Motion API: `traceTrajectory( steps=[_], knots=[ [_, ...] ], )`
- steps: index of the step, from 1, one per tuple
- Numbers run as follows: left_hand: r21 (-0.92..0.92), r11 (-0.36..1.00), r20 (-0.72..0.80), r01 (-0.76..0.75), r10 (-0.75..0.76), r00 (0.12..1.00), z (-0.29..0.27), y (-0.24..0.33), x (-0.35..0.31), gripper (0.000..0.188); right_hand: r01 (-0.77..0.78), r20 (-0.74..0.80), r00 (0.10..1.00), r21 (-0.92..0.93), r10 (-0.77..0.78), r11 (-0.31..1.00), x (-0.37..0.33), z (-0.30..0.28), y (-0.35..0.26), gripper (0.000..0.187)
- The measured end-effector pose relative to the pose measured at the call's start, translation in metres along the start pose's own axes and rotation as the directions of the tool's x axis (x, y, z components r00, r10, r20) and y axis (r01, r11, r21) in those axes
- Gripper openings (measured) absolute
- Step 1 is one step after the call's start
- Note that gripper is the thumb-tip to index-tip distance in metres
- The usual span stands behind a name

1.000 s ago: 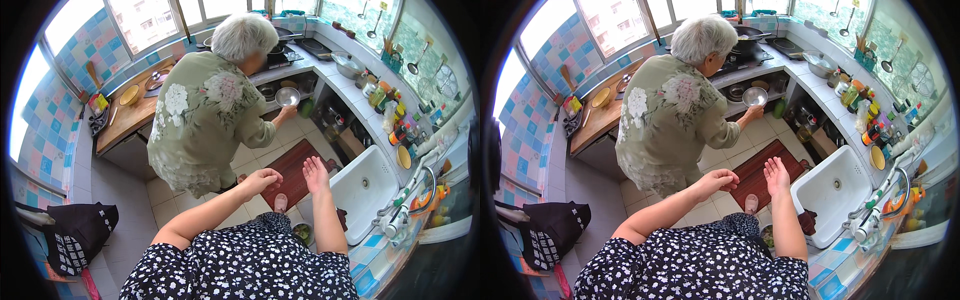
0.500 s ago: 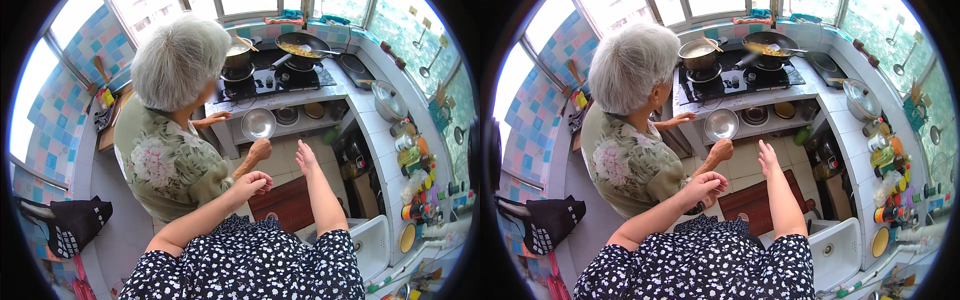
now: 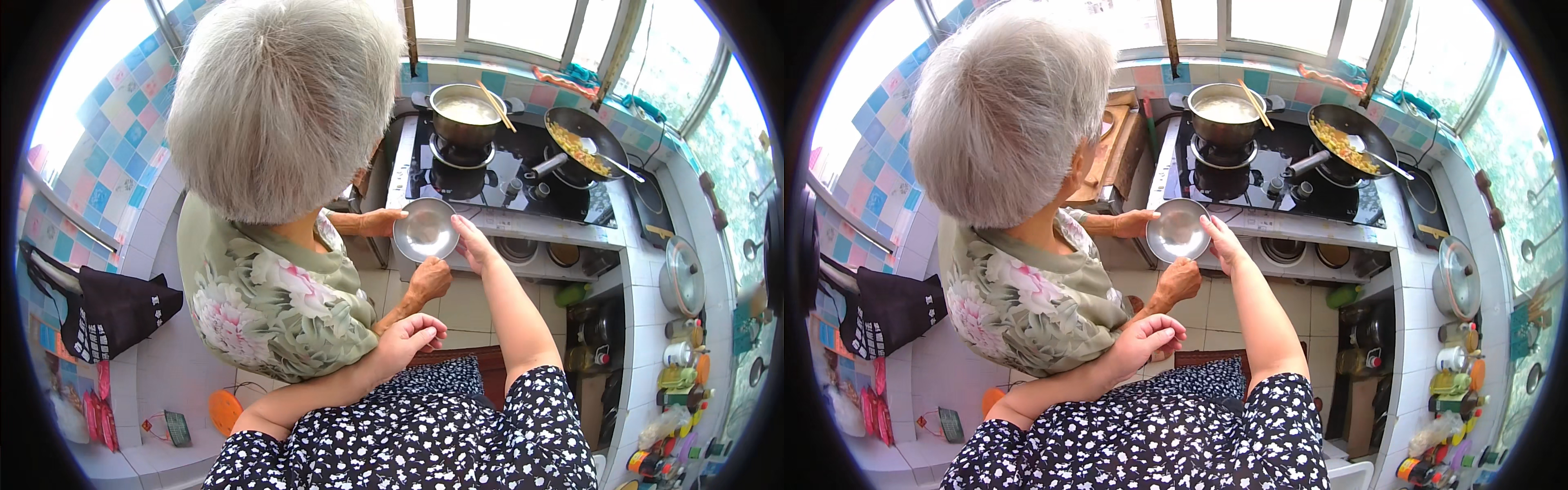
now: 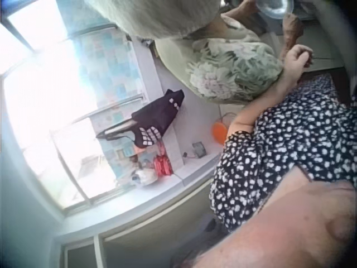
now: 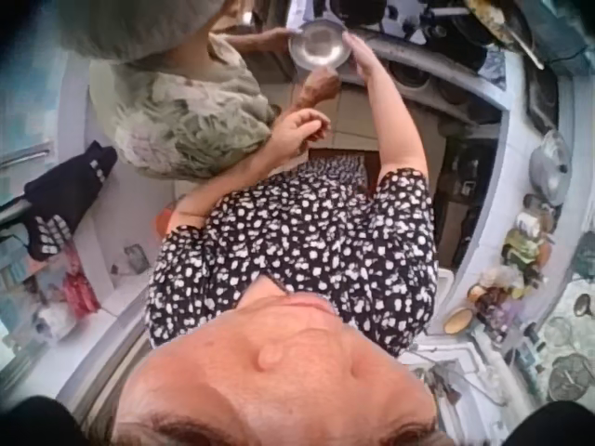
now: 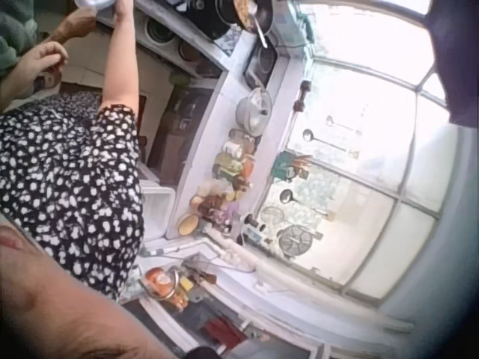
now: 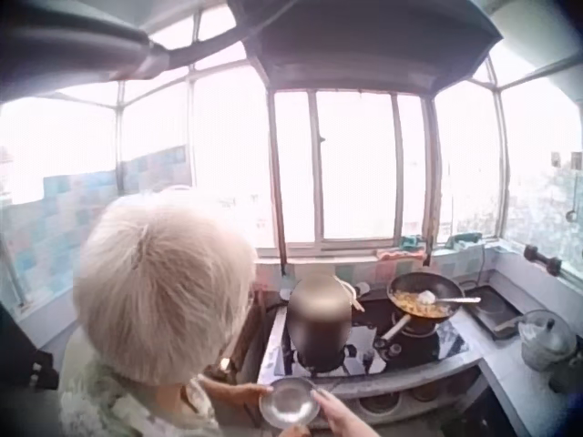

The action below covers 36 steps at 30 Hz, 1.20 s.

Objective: The person uses chopsticks to transfer cooked noodles from a pot into a metal bowl. They then use a ladle to add a vegetable and meat stew from a wok on top of the noodles. The person carries the prepared bowl to a living room and serves it to a man sitting at a table.

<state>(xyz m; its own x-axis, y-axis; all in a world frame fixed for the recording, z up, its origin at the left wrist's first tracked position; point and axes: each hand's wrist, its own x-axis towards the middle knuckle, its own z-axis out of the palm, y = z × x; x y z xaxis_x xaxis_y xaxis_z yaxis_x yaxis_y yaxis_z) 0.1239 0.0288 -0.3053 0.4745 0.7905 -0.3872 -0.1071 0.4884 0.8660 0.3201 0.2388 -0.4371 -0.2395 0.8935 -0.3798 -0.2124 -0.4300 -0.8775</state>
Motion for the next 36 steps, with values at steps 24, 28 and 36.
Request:
traceTrajectory(
  steps=[24,28,36],
  knots=[
    [-0.195,0.978,-0.405,-0.073,-0.013,0.914,0.061,0.091,0.259,0.018,-0.358,0.300,0.890,-0.005,0.343,0.934,0.028,-0.221,-0.052,0.051],
    [-0.204,0.978,-0.356,-0.052,-0.025,0.934,0.060,0.097,0.283,0.017,-0.380,0.092,0.925,0.196,0.369,0.904,0.015,-0.276,-0.038,0.028],
    [0.120,0.992,-0.077,0.050,-0.041,0.996,0.088,0.072,0.295,0.019,-0.293,-0.399,0.788,0.426,0.468,0.856,-0.019,-0.344,0.044,0.012]
  ],
)
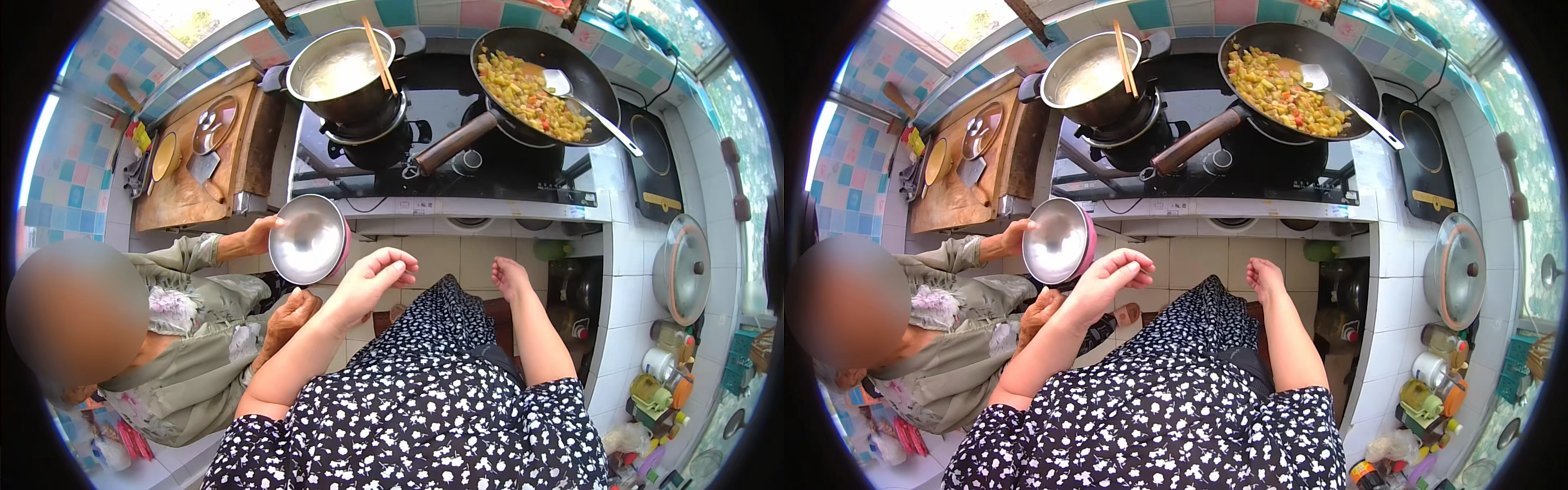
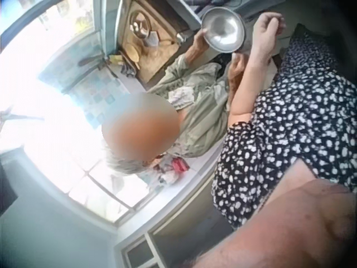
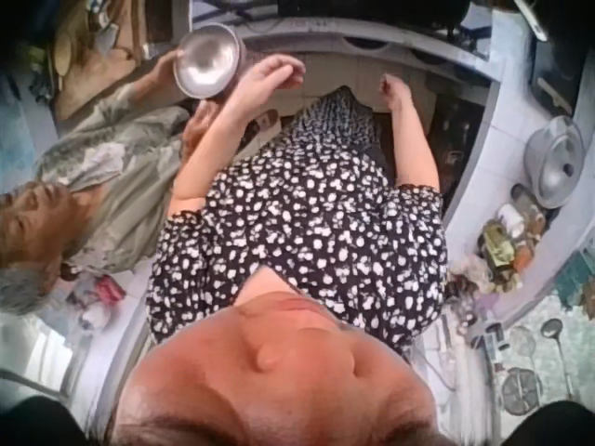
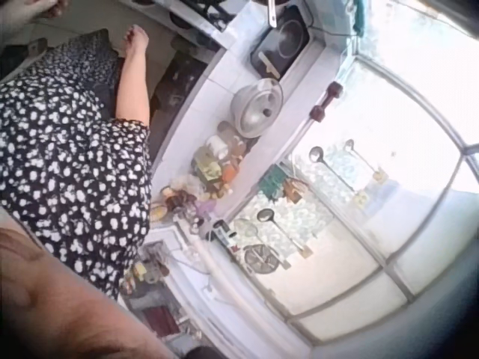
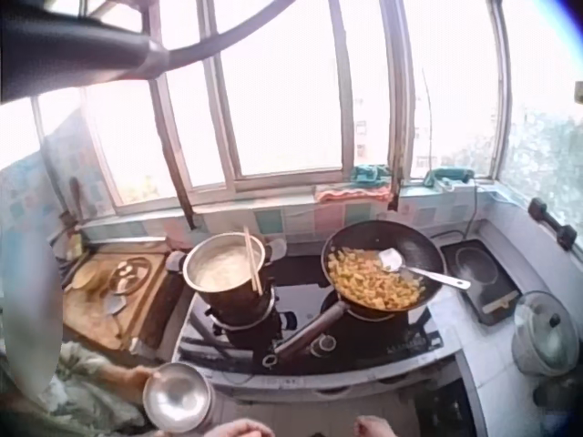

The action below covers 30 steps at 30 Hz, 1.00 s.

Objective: The person uses chopsticks to transfer cooked noodles from a pot into a metal bowl. They then use a ladle to add a vegetable and meat stew from a wok on top of the noodles. The person carries the prepared bowl to a living room and serves it to a man sitting at a table.

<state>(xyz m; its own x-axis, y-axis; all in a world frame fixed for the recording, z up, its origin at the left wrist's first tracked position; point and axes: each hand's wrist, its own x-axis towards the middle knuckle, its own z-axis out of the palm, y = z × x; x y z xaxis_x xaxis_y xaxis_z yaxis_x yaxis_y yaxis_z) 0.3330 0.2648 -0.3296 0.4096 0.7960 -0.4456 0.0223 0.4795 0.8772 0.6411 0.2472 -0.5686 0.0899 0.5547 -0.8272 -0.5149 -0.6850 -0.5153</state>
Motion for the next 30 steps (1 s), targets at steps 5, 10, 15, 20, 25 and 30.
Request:
traceTrajectory(
  steps=[5,10,15,20,25,30],
  knots=[
    [-0.216,0.975,-0.068,0.048,-0.064,0.996,0.002,0.004,0.026,0.022,0.039,0.078,0.996,-0.103,-0.031,0.994,-0.048,0.016,-0.007,0.020],
    [-0.271,0.963,-0.116,-0.009,-0.023,0.993,0.007,-0.001,0.036,0.025,0.041,-0.056,0.998,0.085,-0.036,0.996,0.011,-0.009,-0.002,0.015],
    [-0.109,0.963,0.002,0.247,-0.248,0.969,0.018,-0.051,0.035,0.025,0.086,-0.339,0.941,0.306,0.024,0.948,0.117,-0.079,-0.002,0.017],
    [-0.053,0.914,-0.118,0.403,-0.407,0.906,0.024,-0.117,0.054,0.024,0.063,-0.427,0.902,0.277,0.064,0.959,0.219,-0.115,-0.017,0.024],
    [-0.081,0.868,-0.202,0.490,-0.496,0.845,0.047,-0.158,0.082,0.026,0.099,-0.347,0.935,0.063,-0.072,0.993,0.294,-0.139,-0.025,0.027],
    [-0.120,0.859,-0.283,0.498,-0.510,0.812,0.059,-0.174,0.093,0.024,0.088,-0.395,0.907,-0.158,-0.144,0.984,0.330,-0.149,-0.046,0.026]
  ],
)
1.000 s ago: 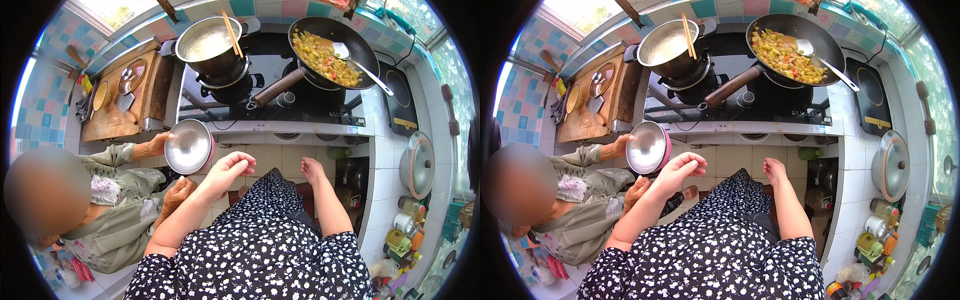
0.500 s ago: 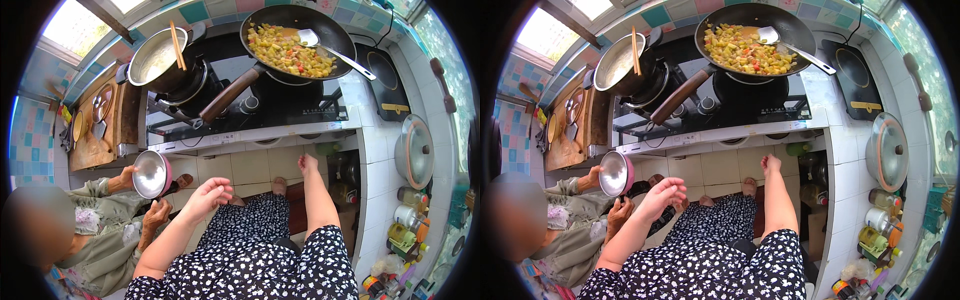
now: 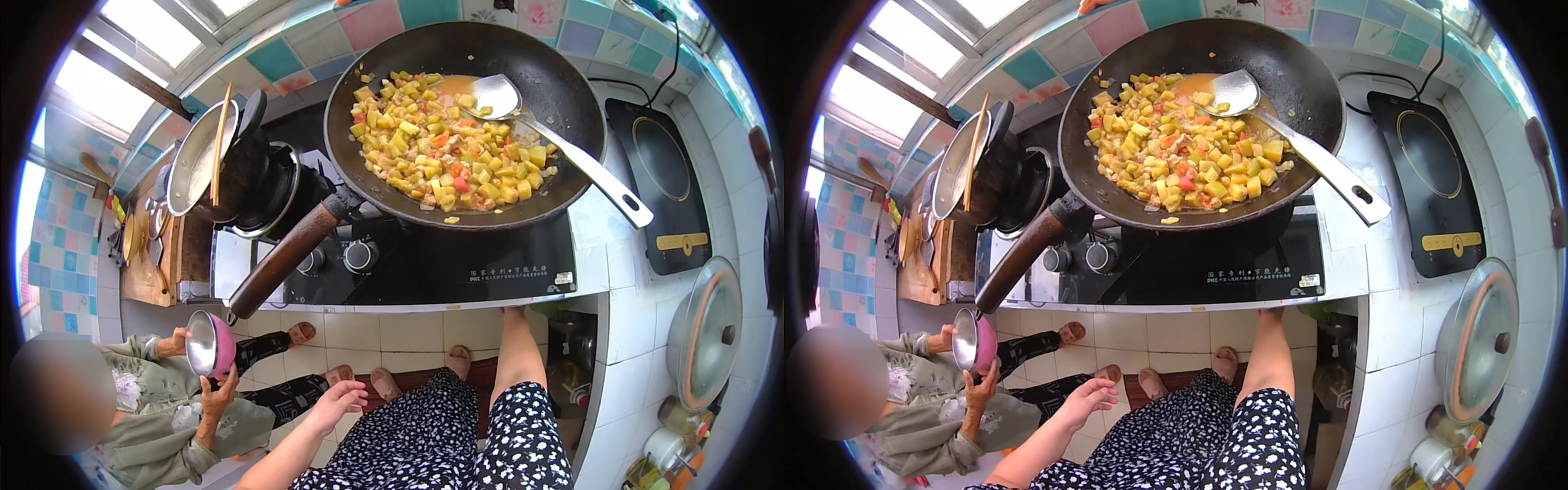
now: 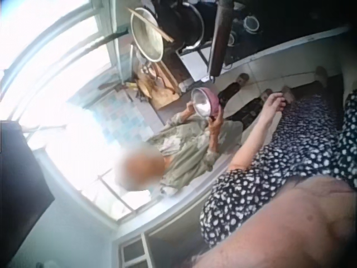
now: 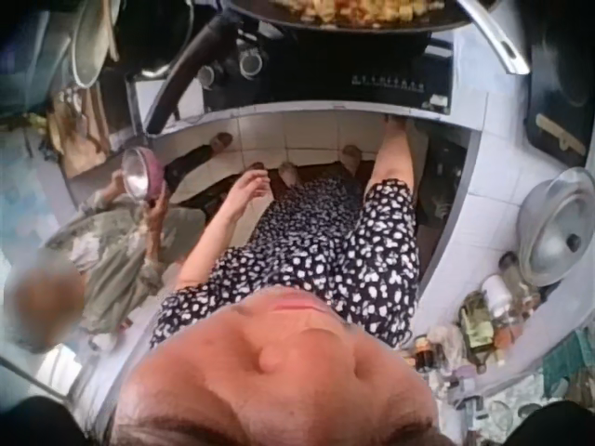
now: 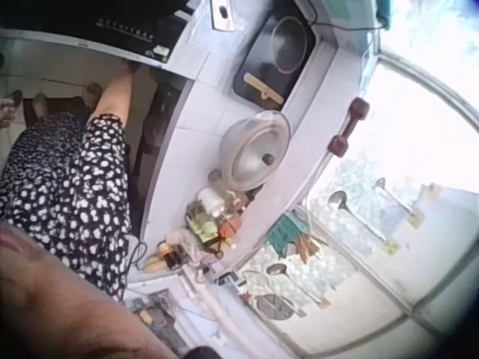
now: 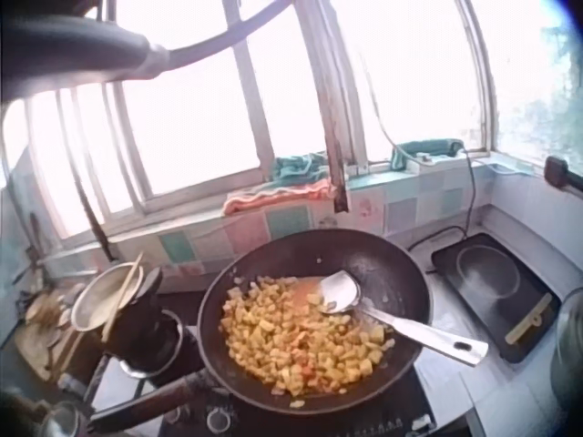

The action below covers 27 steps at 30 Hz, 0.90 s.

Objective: The person uses chopsticks to transfer cooked noodles from a pot into a metal bowl. They then use a ladle to add a vegetable and meat stew from a wok on top of the noodles. The person carries the prepared bowl to a living room and serves it to a man sitting at a table.

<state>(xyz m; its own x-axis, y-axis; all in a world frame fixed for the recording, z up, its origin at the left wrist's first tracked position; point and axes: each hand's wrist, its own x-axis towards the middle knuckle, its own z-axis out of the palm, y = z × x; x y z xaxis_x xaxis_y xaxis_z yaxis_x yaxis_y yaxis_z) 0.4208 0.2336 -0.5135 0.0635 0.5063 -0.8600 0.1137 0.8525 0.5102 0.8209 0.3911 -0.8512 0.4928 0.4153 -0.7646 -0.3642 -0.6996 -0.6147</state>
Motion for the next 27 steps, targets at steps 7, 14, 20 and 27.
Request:
traceTrajectory(
  steps=[7,14,20,27],
  knots=[
    [0.056,0.998,0.021,0.004,-0.005,1.000,0.014,0.019,0.002,0.023,0.087,-0.096,0.982,-0.542,-0.164,0.836,-0.014,-0.032,0.002,0.027],
    [0.187,0.982,0.198,-0.037,0.000,0.980,0.039,0.036,0.012,0.026,0.164,-0.052,0.981,-0.273,-0.185,0.948,-0.182,-0.118,-0.019,0.021],
    [0.431,0.865,0.510,-0.255,0.000,0.860,0.050,0.052,-0.008,0.046,0.070,0.212,0.977,-0.172,-0.033,0.983,-0.354,-0.178,-0.027,0.018],
    [0.066,0.975,0.681,-0.211,0.110,0.724,0.028,0.078,-0.062,0.092,0.160,0.432,0.896,-0.106,-0.100,0.981,-0.480,-0.133,-0.067,0.016]
  ],
)
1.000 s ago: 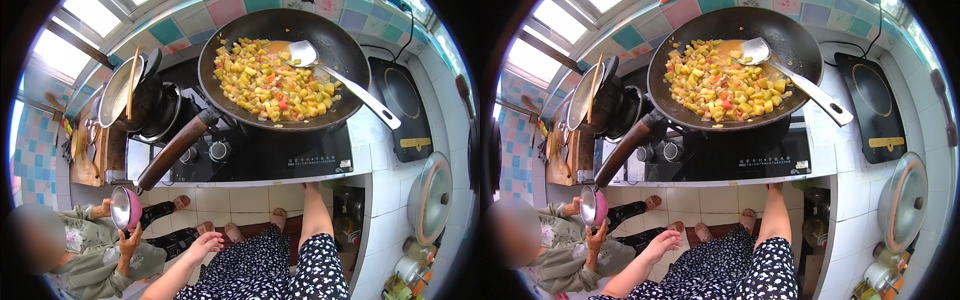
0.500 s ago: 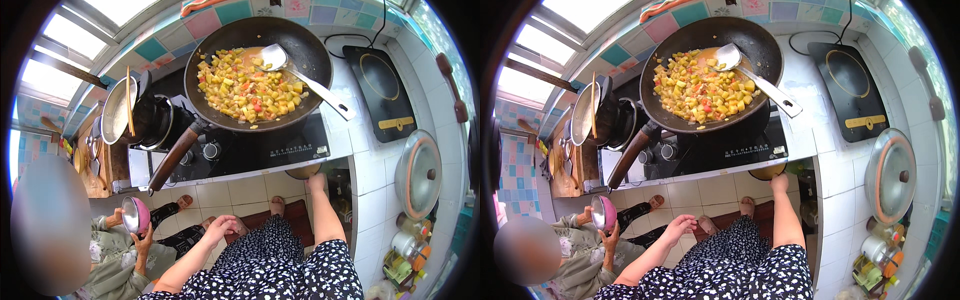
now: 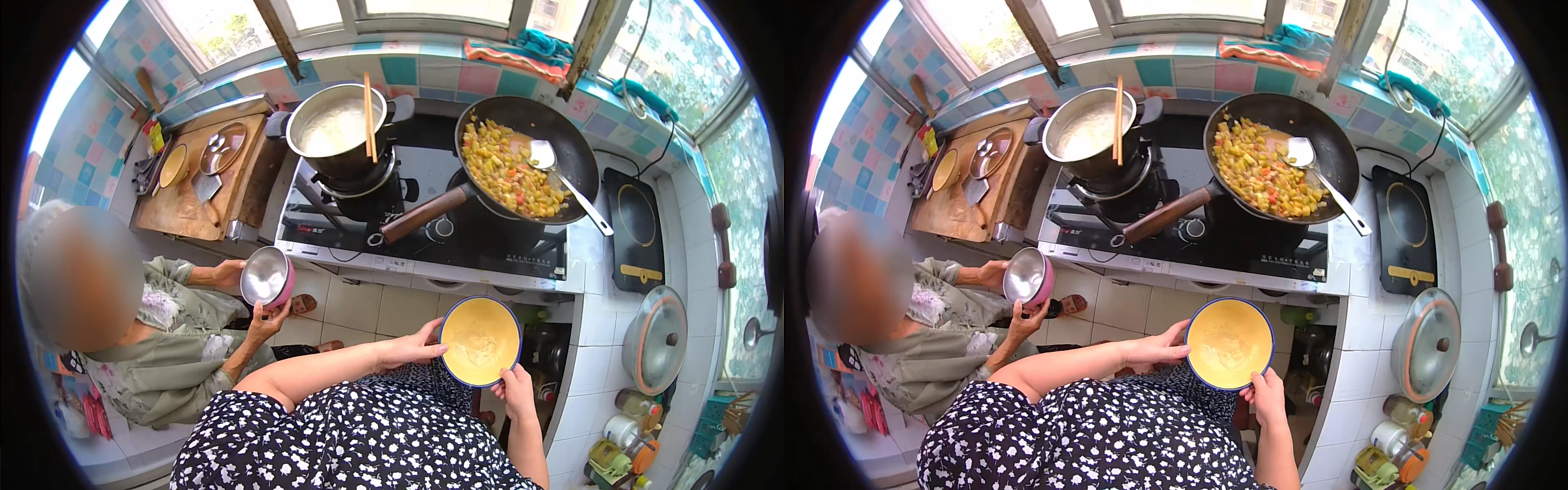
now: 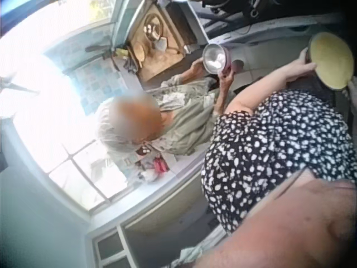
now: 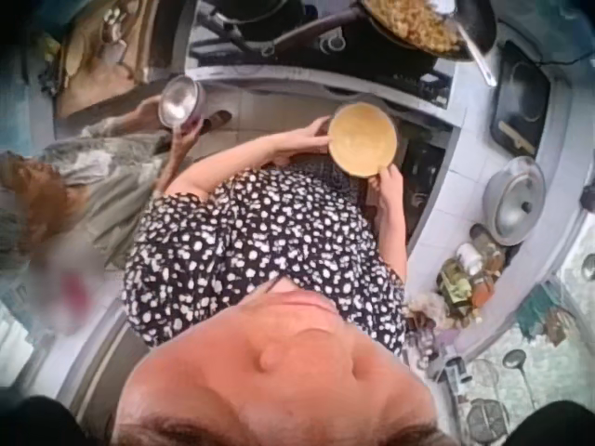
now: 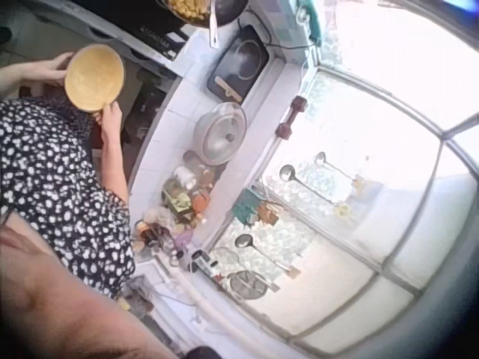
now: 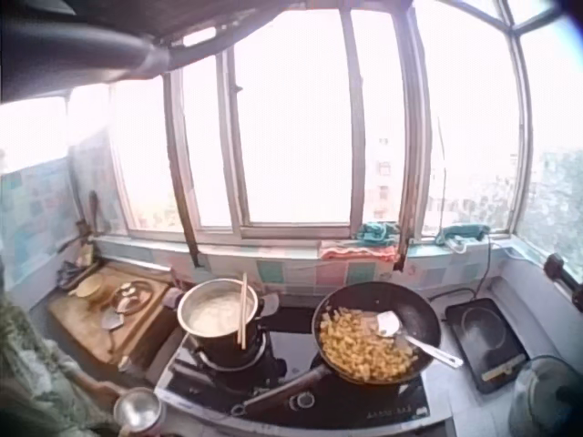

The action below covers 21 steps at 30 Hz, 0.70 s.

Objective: The person uses chopsticks to transfer cooked noodles from a pot into a metal bowl. They then use a ladle to add a vegetable and meat stew from a wok on top of the noodles. The person carries the prepared bowl to a living room and serves it to a man sitting at a table.

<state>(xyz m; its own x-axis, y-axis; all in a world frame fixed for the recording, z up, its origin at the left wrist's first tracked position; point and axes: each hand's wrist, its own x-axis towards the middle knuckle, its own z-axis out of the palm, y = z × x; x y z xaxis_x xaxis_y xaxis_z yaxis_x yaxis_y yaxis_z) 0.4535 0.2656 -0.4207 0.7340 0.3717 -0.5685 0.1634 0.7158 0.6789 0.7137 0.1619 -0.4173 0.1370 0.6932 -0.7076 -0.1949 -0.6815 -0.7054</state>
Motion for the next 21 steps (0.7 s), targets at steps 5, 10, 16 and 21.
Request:
traceTrajectory(
  steps=[5,10,16,21],
  knots=[
    [-0.102,0.971,-0.116,-0.217,0.205,0.972,0.000,0.016,-0.028,0.086,0.138,0.124,0.983,-0.030,-0.133,0.990,-0.007,0.034,-0.019,0.017],
    [-0.135,0.953,-0.090,-0.272,0.262,0.961,0.005,0.039,-0.058,0.078,0.276,0.125,0.939,0.281,-0.321,0.919,-0.031,0.066,-0.019,0.055],
    [0.042,0.972,0.201,-0.232,0.220,0.955,0.033,0.053,-0.067,0.078,0.253,0.123,0.849,0.759,-0.513,0.600,-0.072,0.079,0.001,0.071],
    [0.282,0.940,0.351,-0.191,0.084,0.933,0.054,0.041,-0.036,0.078,0.435,-0.230,0.862,0.793,-0.451,0.426,-0.135,0.029,0.059,0.072]
  ],
)
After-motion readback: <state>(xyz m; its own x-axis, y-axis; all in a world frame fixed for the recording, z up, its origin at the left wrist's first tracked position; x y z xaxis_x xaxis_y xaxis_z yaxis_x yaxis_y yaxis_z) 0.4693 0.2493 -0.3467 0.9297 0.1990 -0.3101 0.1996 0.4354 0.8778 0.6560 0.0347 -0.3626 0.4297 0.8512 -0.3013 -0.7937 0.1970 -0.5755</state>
